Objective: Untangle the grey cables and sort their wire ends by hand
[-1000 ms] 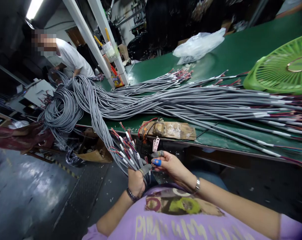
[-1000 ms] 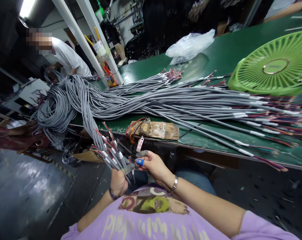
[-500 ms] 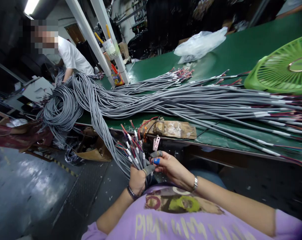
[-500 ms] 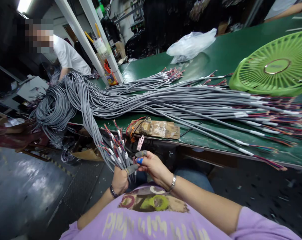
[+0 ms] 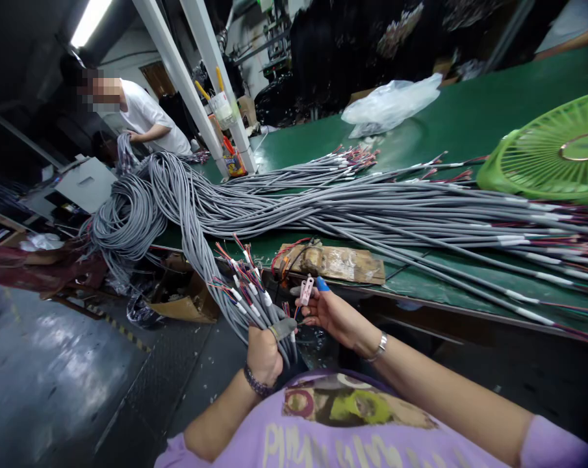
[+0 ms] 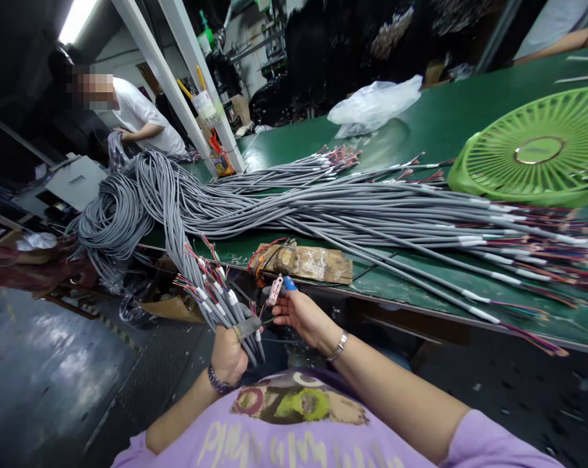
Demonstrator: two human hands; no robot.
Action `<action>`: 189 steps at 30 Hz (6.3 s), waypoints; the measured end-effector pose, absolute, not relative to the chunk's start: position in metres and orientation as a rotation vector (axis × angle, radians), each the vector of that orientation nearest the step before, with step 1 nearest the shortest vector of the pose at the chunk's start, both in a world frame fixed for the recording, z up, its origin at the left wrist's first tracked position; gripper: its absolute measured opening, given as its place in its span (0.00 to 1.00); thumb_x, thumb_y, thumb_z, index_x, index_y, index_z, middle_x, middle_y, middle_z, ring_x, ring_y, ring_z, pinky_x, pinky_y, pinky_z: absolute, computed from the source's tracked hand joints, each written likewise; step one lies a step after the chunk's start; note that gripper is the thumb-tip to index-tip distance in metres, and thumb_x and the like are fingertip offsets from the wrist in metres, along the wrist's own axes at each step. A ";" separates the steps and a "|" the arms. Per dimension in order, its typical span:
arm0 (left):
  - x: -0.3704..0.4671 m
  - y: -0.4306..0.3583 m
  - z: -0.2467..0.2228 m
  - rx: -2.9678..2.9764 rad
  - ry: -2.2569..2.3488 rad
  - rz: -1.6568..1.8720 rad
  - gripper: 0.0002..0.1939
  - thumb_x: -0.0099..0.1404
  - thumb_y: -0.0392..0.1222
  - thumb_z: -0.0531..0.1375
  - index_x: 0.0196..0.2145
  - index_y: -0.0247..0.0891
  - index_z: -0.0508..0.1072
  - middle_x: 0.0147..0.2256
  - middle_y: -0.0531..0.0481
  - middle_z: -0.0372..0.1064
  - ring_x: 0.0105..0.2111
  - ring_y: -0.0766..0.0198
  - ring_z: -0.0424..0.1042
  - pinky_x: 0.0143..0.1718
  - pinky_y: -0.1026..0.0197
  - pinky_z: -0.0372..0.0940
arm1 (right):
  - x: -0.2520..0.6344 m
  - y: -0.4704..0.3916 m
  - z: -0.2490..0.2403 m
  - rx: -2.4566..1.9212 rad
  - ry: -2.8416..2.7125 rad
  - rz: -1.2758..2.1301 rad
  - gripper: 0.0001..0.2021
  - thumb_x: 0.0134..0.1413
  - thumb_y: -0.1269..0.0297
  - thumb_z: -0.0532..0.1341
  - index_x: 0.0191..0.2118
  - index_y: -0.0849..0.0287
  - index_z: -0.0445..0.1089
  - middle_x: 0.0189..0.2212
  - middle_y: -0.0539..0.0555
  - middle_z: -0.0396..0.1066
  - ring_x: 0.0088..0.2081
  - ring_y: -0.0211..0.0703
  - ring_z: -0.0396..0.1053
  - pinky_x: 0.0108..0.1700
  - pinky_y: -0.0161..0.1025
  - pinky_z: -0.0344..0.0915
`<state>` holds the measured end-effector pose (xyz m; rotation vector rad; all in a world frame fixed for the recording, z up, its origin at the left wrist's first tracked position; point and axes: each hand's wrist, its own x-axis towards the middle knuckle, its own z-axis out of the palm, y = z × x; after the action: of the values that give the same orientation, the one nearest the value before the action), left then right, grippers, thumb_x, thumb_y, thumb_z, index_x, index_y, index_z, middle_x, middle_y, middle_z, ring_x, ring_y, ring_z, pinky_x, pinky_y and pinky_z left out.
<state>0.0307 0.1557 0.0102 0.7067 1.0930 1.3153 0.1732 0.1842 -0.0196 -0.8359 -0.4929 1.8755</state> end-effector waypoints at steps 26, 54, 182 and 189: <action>0.047 0.165 0.003 0.739 1.130 1.250 0.12 0.39 0.39 0.69 0.21 0.35 0.71 0.18 0.55 0.67 0.21 0.65 0.69 0.26 0.63 0.65 | 0.164 0.193 -0.027 -0.667 -0.324 1.809 0.13 0.44 0.55 0.68 0.33 0.58 0.72 0.28 0.51 0.73 0.28 0.37 0.68 0.33 0.35 0.65; 0.045 0.160 0.003 0.646 1.105 1.376 0.10 0.40 0.34 0.67 0.20 0.35 0.68 0.19 0.56 0.67 0.19 0.69 0.66 0.24 0.65 0.64 | 0.163 0.194 -0.034 -0.631 -0.365 1.780 0.16 0.44 0.51 0.67 0.31 0.60 0.73 0.29 0.53 0.74 0.28 0.37 0.66 0.32 0.36 0.63; 0.036 0.170 0.008 0.761 1.101 1.226 0.11 0.39 0.37 0.69 0.19 0.34 0.69 0.17 0.56 0.66 0.18 0.68 0.67 0.24 0.64 0.63 | 0.171 0.194 -0.029 -0.750 -0.689 1.735 0.20 0.44 0.45 0.64 0.27 0.60 0.67 0.21 0.48 0.64 0.20 0.31 0.53 0.22 0.33 0.53; 0.037 0.171 0.008 0.758 1.096 1.204 0.12 0.39 0.36 0.69 0.19 0.34 0.69 0.17 0.56 0.66 0.17 0.68 0.66 0.24 0.64 0.63 | 0.170 0.196 -0.032 -0.870 -0.756 1.506 0.24 0.44 0.39 0.60 0.24 0.60 0.68 0.19 0.49 0.64 0.21 0.33 0.56 0.24 0.34 0.53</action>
<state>0.0374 0.1713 0.0076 0.7577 1.0962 1.2045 0.1697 0.1960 -0.0324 -0.8701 -0.7560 1.5062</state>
